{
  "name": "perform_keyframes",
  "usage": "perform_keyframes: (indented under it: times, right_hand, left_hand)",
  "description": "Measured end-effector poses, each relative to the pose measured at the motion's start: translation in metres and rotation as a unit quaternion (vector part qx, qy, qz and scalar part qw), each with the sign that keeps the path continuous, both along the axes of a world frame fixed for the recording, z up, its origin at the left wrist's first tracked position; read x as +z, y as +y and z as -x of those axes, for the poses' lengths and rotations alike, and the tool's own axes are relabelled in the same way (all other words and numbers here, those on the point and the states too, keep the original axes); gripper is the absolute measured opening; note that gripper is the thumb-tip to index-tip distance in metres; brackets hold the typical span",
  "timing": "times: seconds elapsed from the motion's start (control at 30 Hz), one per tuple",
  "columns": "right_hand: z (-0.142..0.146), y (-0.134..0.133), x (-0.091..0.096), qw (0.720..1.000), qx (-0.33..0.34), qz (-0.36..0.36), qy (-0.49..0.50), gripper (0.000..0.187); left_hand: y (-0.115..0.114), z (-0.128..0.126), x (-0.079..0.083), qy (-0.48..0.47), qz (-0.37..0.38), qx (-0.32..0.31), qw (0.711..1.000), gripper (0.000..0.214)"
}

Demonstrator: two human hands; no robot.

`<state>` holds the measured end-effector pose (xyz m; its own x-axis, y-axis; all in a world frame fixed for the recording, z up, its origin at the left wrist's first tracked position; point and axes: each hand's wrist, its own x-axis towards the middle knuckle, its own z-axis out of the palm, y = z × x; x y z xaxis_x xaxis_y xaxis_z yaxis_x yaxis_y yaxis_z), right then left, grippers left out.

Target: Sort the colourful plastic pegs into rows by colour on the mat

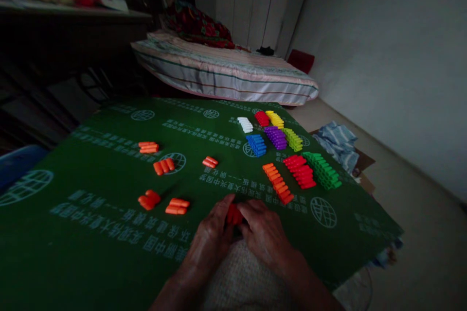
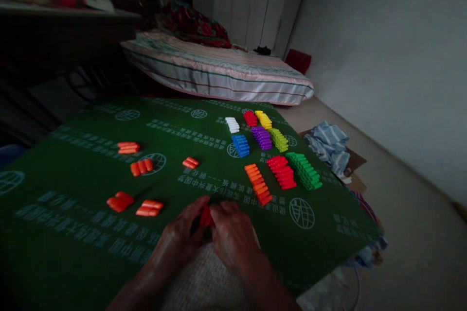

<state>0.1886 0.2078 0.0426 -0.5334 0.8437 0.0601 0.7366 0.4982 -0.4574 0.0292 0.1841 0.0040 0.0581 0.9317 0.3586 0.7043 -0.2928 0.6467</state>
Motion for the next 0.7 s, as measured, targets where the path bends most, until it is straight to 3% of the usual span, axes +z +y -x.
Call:
perform_keyframes:
  times: [0.5, 0.7]
  right_hand:
    - [0.0020, -0.0005, 0.0004, 1.000, -0.007, -0.009, -0.005, 0.038]
    - [0.0046, -0.0005, 0.0012, 1.000, -0.014, -0.013, -0.011, 0.036]
  left_hand:
    - [-0.0004, -0.0021, 0.0018, -0.043, 0.010, -0.008, 0.999, 0.052]
    - [-0.0027, -0.0035, 0.0006, -0.052, 0.017, -0.012, 0.998, 0.062]
